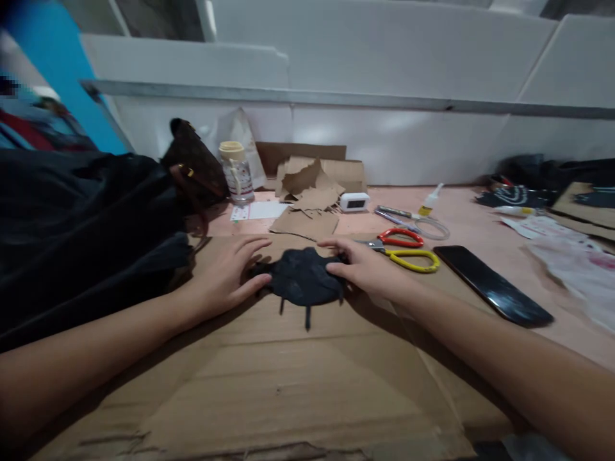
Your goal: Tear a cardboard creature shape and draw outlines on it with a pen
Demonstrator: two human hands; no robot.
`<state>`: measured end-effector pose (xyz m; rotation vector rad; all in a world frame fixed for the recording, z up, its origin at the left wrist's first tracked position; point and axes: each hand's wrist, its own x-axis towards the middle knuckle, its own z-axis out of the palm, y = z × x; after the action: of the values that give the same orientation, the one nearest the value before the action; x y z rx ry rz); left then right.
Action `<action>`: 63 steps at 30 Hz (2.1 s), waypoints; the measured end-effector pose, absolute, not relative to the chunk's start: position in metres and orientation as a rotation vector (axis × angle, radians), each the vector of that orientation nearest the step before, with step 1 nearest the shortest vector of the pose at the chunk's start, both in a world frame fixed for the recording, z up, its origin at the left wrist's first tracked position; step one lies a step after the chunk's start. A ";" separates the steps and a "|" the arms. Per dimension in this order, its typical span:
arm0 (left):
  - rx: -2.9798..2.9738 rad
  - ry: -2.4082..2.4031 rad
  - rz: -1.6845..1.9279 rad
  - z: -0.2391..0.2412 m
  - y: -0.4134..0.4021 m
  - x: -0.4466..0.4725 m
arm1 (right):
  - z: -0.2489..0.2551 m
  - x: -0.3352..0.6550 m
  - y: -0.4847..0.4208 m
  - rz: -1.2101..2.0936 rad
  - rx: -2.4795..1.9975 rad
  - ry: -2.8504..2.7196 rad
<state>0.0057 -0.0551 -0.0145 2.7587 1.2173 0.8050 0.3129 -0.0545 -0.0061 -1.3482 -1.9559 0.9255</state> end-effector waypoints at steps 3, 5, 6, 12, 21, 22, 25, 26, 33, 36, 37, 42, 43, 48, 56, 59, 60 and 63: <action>3.018 1.361 0.862 0.017 -0.055 -0.010 | -0.010 0.321 -0.043 0.832 -1.376 -1.925; 3.095 1.627 0.785 0.046 -0.054 -0.033 | -0.007 0.323 -0.037 0.642 -1.372 -1.938; 3.073 1.797 0.718 0.059 -0.054 -0.048 | -0.005 0.323 -0.036 0.562 -1.358 -1.949; 2.394 2.603 0.413 0.087 -0.043 -0.138 | 0.010 0.302 -0.046 0.488 -1.276 -1.931; 2.273 2.515 1.063 0.096 -0.052 -0.117 | 0.047 0.165 -0.063 1.141 -0.964 -2.025; 2.283 2.443 1.177 0.096 -0.055 -0.113 | 0.050 0.146 -0.059 1.227 -0.992 -1.973; 2.317 2.308 1.331 0.093 -0.057 -0.106 | 0.047 0.092 -0.047 1.508 -0.892 -1.812; 2.322 2.298 1.344 0.091 -0.056 -0.105 | 0.044 0.077 -0.045 1.608 -0.860 -1.734; 2.398 2.586 1.103 0.103 -0.056 -0.124 | 0.040 0.061 -0.079 1.664 -0.914 -1.577; 2.546 2.695 0.803 0.103 -0.054 -0.142 | 0.058 0.094 -0.100 1.824 -0.804 -1.535; 2.581 2.674 0.750 0.099 -0.052 -0.146 | 0.062 0.105 -0.104 1.879 -0.777 -1.504; 2.769 2.474 0.595 0.080 -0.049 -0.129 | 0.054 0.134 -0.098 1.729 -0.989 -1.468; 2.834 2.407 0.624 0.080 -0.053 -0.120 | 0.049 0.137 -0.093 1.672 -1.034 -1.469; 3.045 1.413 0.600 0.083 -0.073 -0.079 | 0.037 0.160 -0.060 1.656 -1.074 -1.513; 2.770 1.366 0.197 0.015 -0.043 -0.078 | 0.041 0.175 -0.100 0.737 -0.908 -2.306; 2.760 1.425 0.221 0.008 -0.045 -0.074 | 0.032 0.154 -0.132 0.268 -0.578 -2.821; 2.754 1.435 0.224 0.008 -0.046 -0.072 | 0.028 0.145 -0.137 0.137 -0.477 -2.881; 2.734 1.450 0.220 0.008 -0.049 -0.069 | 0.019 0.120 -0.135 -0.073 -0.391 -2.938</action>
<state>-0.0694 -0.0486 0.0077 2.7335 1.4498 0.2204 0.1202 -0.1349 0.0193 -0.3913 -2.9380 -0.0727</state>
